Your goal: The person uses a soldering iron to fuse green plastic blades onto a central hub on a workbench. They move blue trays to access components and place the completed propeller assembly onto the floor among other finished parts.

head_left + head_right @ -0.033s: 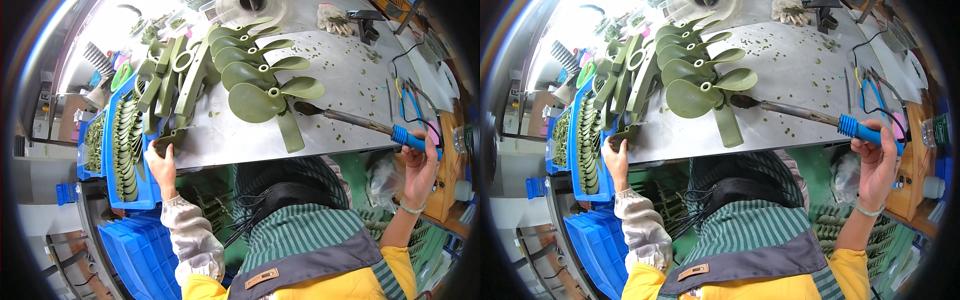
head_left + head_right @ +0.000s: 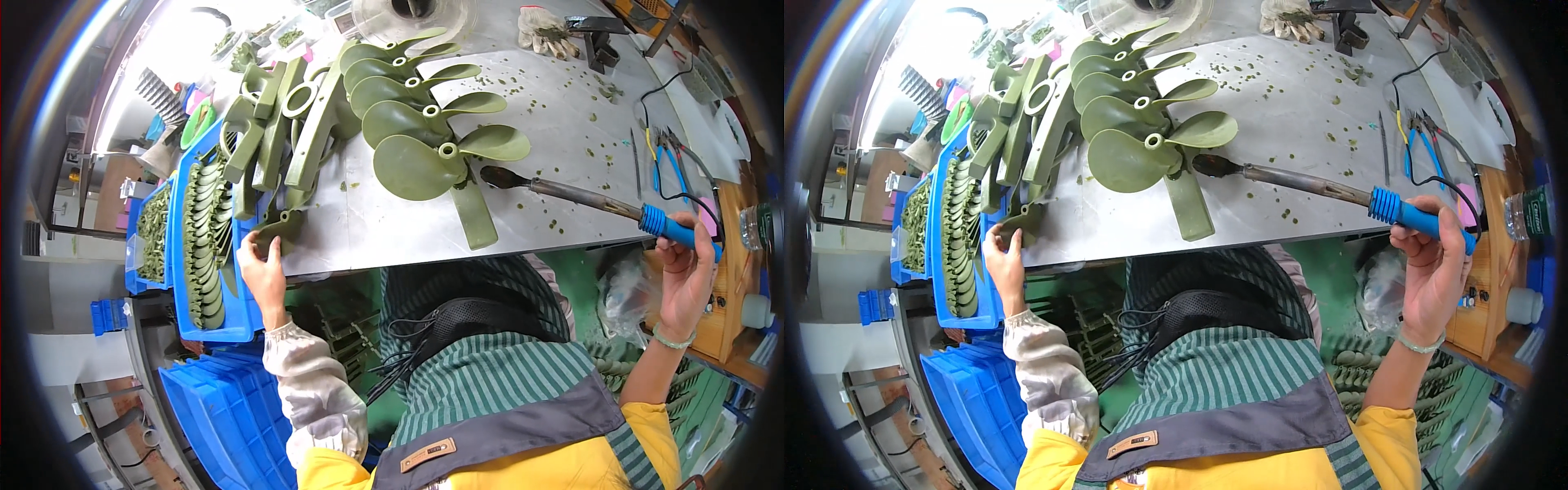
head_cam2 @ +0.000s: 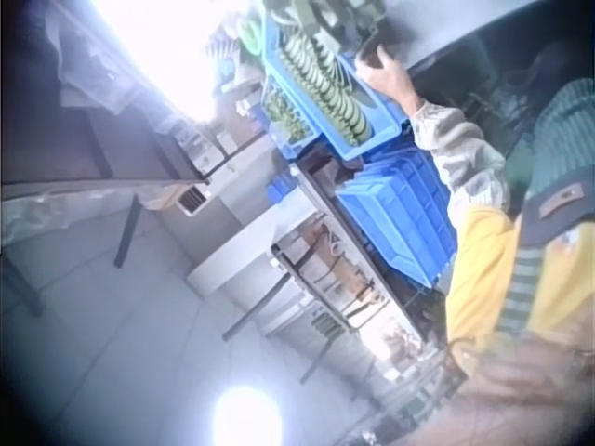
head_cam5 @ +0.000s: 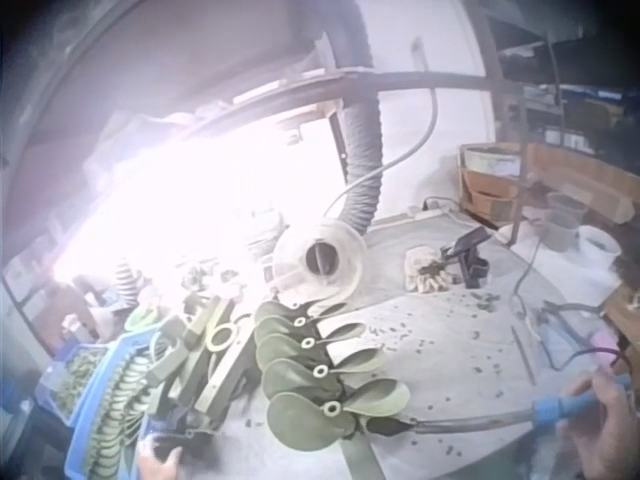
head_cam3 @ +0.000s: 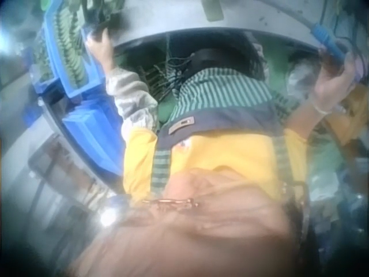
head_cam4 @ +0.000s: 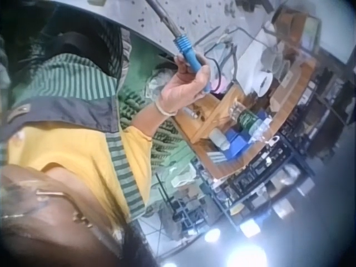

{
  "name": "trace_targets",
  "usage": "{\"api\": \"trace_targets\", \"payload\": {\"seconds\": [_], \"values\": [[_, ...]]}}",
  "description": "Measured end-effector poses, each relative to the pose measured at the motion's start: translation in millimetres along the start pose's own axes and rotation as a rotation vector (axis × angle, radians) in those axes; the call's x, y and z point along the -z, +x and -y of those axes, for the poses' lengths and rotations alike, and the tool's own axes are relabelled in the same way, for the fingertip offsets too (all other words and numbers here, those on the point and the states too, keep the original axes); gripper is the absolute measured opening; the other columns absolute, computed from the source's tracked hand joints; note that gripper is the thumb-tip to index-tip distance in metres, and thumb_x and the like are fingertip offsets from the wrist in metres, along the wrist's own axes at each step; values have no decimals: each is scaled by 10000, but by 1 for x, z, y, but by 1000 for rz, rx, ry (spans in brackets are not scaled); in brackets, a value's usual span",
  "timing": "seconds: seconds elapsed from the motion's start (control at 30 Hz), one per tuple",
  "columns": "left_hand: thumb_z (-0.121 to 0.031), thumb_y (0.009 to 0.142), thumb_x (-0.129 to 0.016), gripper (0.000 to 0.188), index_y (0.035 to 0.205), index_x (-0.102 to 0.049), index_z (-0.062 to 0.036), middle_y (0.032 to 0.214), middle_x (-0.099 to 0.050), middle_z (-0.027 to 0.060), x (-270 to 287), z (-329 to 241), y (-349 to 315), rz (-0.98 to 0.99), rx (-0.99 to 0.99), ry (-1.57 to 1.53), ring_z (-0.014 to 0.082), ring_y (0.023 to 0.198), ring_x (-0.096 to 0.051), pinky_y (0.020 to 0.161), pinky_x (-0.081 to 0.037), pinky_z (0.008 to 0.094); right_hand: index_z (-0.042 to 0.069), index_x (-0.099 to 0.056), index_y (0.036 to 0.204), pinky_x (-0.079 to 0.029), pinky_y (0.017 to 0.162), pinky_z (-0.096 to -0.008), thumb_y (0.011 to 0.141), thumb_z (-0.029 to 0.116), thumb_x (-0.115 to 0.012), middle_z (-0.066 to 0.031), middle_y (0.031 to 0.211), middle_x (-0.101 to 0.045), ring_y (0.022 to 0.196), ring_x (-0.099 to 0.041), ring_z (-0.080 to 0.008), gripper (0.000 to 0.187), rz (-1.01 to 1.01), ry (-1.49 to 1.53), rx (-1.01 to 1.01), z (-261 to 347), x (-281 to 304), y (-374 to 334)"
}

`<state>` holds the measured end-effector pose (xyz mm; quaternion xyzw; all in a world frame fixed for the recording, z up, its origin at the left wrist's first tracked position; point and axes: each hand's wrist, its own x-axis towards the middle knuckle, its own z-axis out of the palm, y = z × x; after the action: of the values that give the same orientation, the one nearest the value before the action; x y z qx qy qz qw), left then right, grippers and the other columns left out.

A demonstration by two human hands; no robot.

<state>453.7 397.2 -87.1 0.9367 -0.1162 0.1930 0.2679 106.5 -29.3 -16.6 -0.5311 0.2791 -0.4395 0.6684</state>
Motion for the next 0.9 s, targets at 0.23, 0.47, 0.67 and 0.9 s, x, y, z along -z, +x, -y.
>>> {"api": "trace_targets", "payload": {"seconds": [0.23,0.47,0.67,0.9], "values": [[-51,907,-599,180,1073,-565,9,926,-641,68,41,-13,-24,187,204,-591,97,790,-583,685,-471,213,-68,-599,1006,-570,666,-260,956,264,-508,-116,856,-655,682,-650,-145,348,-18,0,8,8,3,-3],[-66,933,-560,286,1204,-515,11,1060,-623,77,103,-40,-46,53,327,-675,158,960,-610,782,-554,287,-65,-609,992,-582,666,-288,950,238,-508,-126,865,-660,689,-662,-161,323,72,-20,48,8,4,-2],[-73,900,-622,279,1171,-565,-37,947,-661,60,88,-103,-57,266,297,-1022,100,836,-628,668,-537,205,-74,-605,998,-592,667,-298,950,221,-506,-139,888,-658,702,-668,-178,315,101,20,37,14,2,-11],[-25,903,-594,340,1234,-525,9,969,-669,75,30,-185,-55,555,267,-1177,104,836,-642,703,-561,233,-89,-611,986,-598,650,-307,943,192,-505,-153,928,-658,696,-681,-212,304,68,43,23,13,0,-30]]}}
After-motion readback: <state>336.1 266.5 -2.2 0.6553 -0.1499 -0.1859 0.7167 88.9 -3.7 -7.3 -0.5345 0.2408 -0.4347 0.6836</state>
